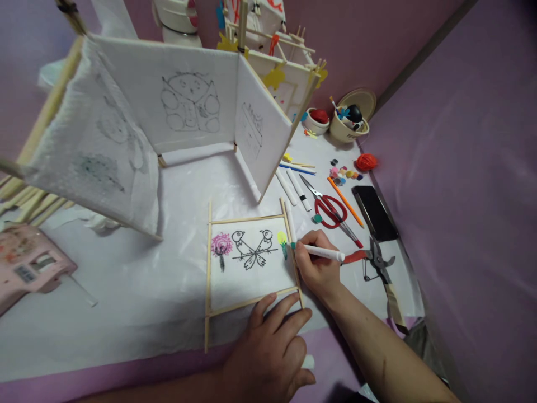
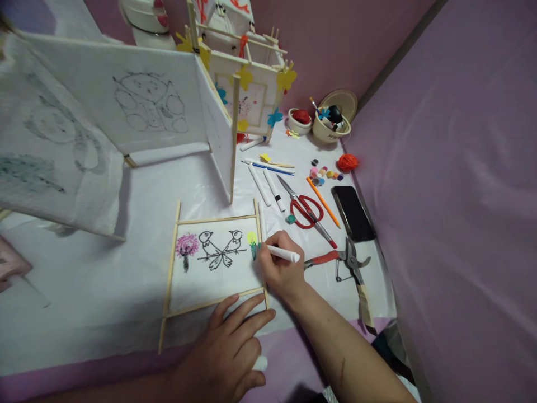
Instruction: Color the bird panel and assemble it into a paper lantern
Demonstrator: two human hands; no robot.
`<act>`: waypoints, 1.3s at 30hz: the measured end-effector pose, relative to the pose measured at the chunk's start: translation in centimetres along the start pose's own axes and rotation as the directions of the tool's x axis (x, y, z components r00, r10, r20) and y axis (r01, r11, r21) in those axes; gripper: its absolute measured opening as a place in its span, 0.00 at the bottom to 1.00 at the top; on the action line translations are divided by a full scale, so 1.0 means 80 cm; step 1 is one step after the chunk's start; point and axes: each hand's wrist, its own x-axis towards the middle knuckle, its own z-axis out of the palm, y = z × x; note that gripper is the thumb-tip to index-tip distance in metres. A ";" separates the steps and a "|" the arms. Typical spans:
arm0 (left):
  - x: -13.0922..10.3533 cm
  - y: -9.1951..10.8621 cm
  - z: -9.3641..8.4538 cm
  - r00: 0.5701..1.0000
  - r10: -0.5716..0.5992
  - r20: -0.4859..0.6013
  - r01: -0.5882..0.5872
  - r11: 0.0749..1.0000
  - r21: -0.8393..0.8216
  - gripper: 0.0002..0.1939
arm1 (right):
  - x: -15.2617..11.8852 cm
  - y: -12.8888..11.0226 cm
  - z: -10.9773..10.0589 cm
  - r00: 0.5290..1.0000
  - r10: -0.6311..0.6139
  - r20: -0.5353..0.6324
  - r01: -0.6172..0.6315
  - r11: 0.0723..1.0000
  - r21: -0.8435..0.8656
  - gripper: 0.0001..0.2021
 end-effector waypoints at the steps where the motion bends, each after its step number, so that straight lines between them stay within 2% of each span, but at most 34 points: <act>1: 0.000 0.000 0.000 1.000 0.003 -0.003 -0.003 1.000 0.000 0.19 | 0.000 0.000 -0.001 1.000 0.005 0.016 -0.005 1.000 0.006 0.08; 6: 0.000 0.000 0.000 1.000 -0.016 0.008 0.016 1.000 -0.013 0.19 | -0.002 0.001 -0.003 0.999 0.021 0.040 -0.024 0.996 0.084 0.07; 16: 0.002 -0.001 0.000 1.000 -0.001 -0.002 0.001 1.000 -0.006 0.19 | 0.002 -0.001 -0.002 0.997 -0.003 0.075 -0.003 0.997 0.072 0.06; 22: 0.002 -0.002 0.000 1.000 -0.001 0.006 0.001 1.000 -0.031 0.18 | -0.002 0.004 -0.002 1.000 -0.002 0.027 -0.001 0.994 0.106 0.08; 28: 0.000 -0.001 0.001 1.000 0.001 0.008 -0.001 0.999 -0.039 0.18 | 0.000 0.001 -0.003 0.999 0.037 0.037 -0.040 0.996 0.083 0.07; 32: 0.001 0.000 0.001 1.000 -0.002 0.005 0.002 1.000 -0.030 0.18 | 0.000 0.003 -0.003 0.995 0.045 0.088 -0.058 0.987 0.153 0.09; 35: 0.002 -0.001 0.000 1.000 0.000 0.005 0.001 1.000 -0.018 0.19 | -0.001 0.005 -0.003 0.995 0.023 0.093 -0.040 0.982 0.185 0.09; 39: 0.001 -0.001 0.000 1.000 -0.007 0.013 0.008 1.000 -0.022 0.19 | -0.001 0.003 -0.003 0.999 -0.008 0.054 0.002 0.992 0.123 0.07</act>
